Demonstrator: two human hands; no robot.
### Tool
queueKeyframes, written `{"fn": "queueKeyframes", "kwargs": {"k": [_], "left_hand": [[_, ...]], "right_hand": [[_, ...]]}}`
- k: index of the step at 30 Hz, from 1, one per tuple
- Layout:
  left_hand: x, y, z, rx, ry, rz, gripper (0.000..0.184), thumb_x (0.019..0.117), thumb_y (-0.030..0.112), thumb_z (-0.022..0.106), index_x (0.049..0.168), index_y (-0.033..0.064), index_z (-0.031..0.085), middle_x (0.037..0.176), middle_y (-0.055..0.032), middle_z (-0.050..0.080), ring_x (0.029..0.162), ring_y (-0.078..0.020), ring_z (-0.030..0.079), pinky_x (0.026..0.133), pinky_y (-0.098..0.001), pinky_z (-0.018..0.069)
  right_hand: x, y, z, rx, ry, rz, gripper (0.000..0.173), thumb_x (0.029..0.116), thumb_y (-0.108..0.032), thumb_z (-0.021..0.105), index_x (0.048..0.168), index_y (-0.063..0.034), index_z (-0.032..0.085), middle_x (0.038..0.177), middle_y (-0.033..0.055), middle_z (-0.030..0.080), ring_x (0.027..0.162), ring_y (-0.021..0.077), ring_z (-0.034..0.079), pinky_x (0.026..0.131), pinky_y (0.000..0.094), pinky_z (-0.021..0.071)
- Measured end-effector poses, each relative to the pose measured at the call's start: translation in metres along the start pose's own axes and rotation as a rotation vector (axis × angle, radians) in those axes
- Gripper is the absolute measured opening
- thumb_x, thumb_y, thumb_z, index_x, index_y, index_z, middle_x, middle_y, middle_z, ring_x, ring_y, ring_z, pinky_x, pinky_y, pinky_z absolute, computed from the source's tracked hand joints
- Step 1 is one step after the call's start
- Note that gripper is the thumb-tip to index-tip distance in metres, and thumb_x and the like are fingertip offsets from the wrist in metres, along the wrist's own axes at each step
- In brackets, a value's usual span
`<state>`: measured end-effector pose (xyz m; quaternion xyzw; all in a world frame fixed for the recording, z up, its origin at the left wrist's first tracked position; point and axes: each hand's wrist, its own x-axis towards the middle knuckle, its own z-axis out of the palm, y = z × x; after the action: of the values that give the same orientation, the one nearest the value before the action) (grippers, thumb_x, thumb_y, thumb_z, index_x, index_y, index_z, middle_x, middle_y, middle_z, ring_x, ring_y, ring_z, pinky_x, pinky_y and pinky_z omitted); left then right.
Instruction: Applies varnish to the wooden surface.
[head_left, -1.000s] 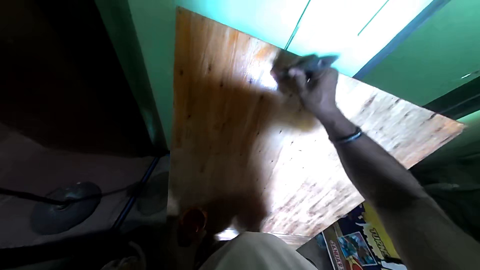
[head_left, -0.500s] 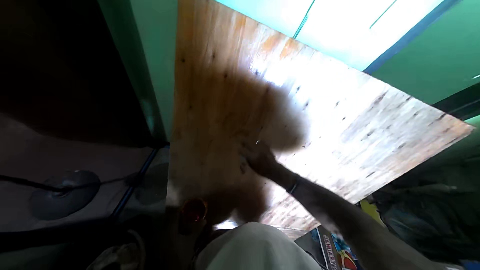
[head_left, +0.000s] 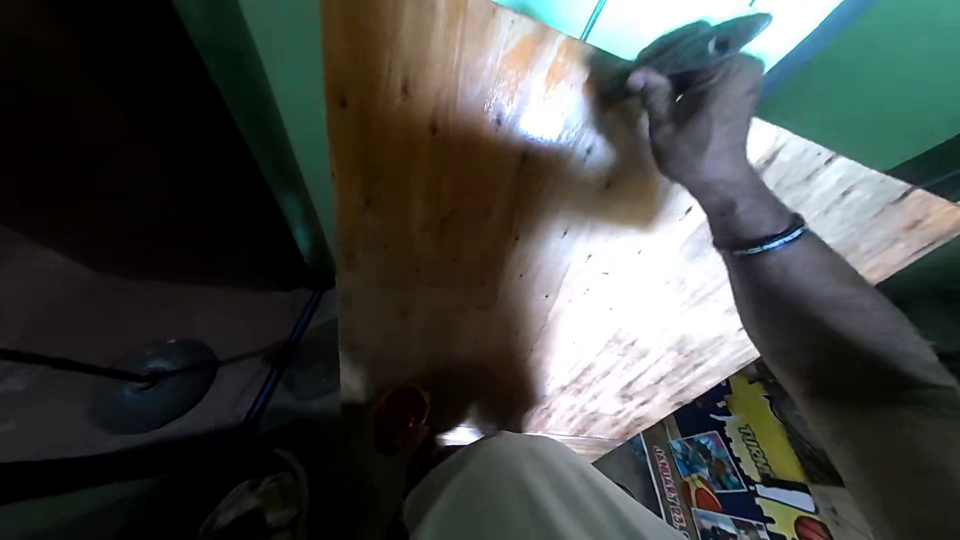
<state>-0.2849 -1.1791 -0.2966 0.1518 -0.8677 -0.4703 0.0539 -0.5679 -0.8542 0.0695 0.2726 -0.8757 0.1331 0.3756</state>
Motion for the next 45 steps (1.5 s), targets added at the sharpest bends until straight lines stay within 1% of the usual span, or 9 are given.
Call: {"fn": "queueKeyframes", "kwargs": {"k": [8,15,19,22,26,31,36,41,45], "left_hand": [[-0.008,0.035,0.015,0.044,-0.019,-0.022,0.087,0.0739,0.050,0.088,0.143,0.0076,0.057,0.122,-0.0148,0.070,0.110,-0.0254,0.069,0.097,-0.0486,0.0566],[-0.035,0.063,0.038,0.048,-0.003,-0.121,0.087,0.0713,0.044,0.091,0.143,0.0071,0.056,0.122,-0.0169,0.070,0.110,-0.0278,0.069,0.096,-0.0504,0.0557],[-0.055,0.068,0.055,0.039,0.040,-0.097,0.088,0.0694,0.043,0.092,0.140,0.0042,0.058,0.120,-0.0193,0.070,0.107,-0.0305,0.069,0.094,-0.0526,0.0559],[-0.066,0.073,0.064,0.025,0.040,-0.080,0.088,0.0690,0.037,0.094,0.141,0.0029,0.058,0.125,-0.0231,0.068,0.113,-0.0353,0.068,0.099,-0.0562,0.0535],[-0.074,0.055,0.090,-0.006,0.098,-0.040,0.087,0.0668,0.044,0.093,0.137,0.0031,0.061,0.118,-0.0184,0.071,0.106,-0.0281,0.070,0.095,-0.0510,0.0569],[-0.081,0.069,0.090,0.015,0.080,-0.107,0.088,0.0680,0.043,0.093,0.139,0.0019,0.060,0.119,-0.0206,0.071,0.109,-0.0327,0.069,0.098,-0.0536,0.0543],[-0.077,0.075,0.089,-0.001,0.069,-0.139,0.090,0.0669,0.042,0.094,0.141,0.0064,0.059,0.124,-0.0195,0.069,0.113,-0.0326,0.067,0.100,-0.0529,0.0531],[-0.054,0.085,0.090,-0.069,0.063,0.015,0.081,0.0736,0.032,0.090,0.142,0.0038,0.058,0.132,-0.0191,0.065,0.117,-0.0318,0.065,0.101,-0.0510,0.0527],[-0.042,0.118,0.077,0.012,0.052,0.090,0.071,0.0793,0.038,0.084,0.138,0.0046,0.061,0.126,-0.0177,0.069,0.112,-0.0310,0.068,0.098,-0.0521,0.0541]], "right_hand": [[-0.092,-0.021,0.036,-0.212,-0.122,-0.104,0.027,0.1007,-0.010,0.057,0.124,-0.0039,0.069,0.122,0.0245,0.066,0.113,0.0412,0.065,0.093,0.0518,0.0553],[-0.299,-0.073,0.137,0.225,-0.849,0.055,0.031,0.1028,-0.014,0.053,0.130,-0.0116,0.069,0.133,0.0163,0.065,0.122,0.0362,0.063,0.101,0.0539,0.0521],[-0.247,-0.078,0.112,0.223,-1.133,0.248,0.039,0.1072,-0.016,0.045,0.142,-0.0086,0.059,0.136,0.0221,0.061,0.125,0.0418,0.060,0.104,0.0578,0.0475],[-0.158,-0.042,0.051,0.207,-0.861,0.374,0.034,0.1054,-0.019,0.054,0.133,-0.0019,0.065,0.123,0.0227,0.068,0.114,0.0374,0.066,0.101,0.0549,0.0500],[-0.028,0.011,0.008,0.193,-0.124,0.064,0.027,0.1034,-0.026,0.060,0.112,-0.0021,0.069,0.105,0.0139,0.072,0.094,0.0235,0.072,0.089,0.0450,0.0588],[0.007,0.016,-0.016,0.124,0.091,-0.119,0.020,0.1030,-0.022,0.060,0.107,-0.0061,0.071,0.108,0.0096,0.071,0.100,0.0184,0.069,0.090,0.0357,0.0568],[-0.129,-0.021,0.033,-0.092,-0.365,-0.081,0.041,0.1012,-0.012,0.057,0.142,-0.0092,0.060,0.145,0.0183,0.057,0.133,0.0375,0.055,0.109,0.0559,0.0464],[-0.269,-0.062,0.106,0.239,-0.917,-0.039,0.034,0.1047,-0.010,0.048,0.134,-0.0063,0.065,0.136,0.0203,0.062,0.127,0.0383,0.059,0.107,0.0529,0.0477],[-0.267,-0.071,0.101,0.327,-1.061,0.235,0.038,0.1085,-0.021,0.046,0.143,-0.0113,0.060,0.136,0.0168,0.064,0.125,0.0337,0.061,0.108,0.0509,0.0477]]}}
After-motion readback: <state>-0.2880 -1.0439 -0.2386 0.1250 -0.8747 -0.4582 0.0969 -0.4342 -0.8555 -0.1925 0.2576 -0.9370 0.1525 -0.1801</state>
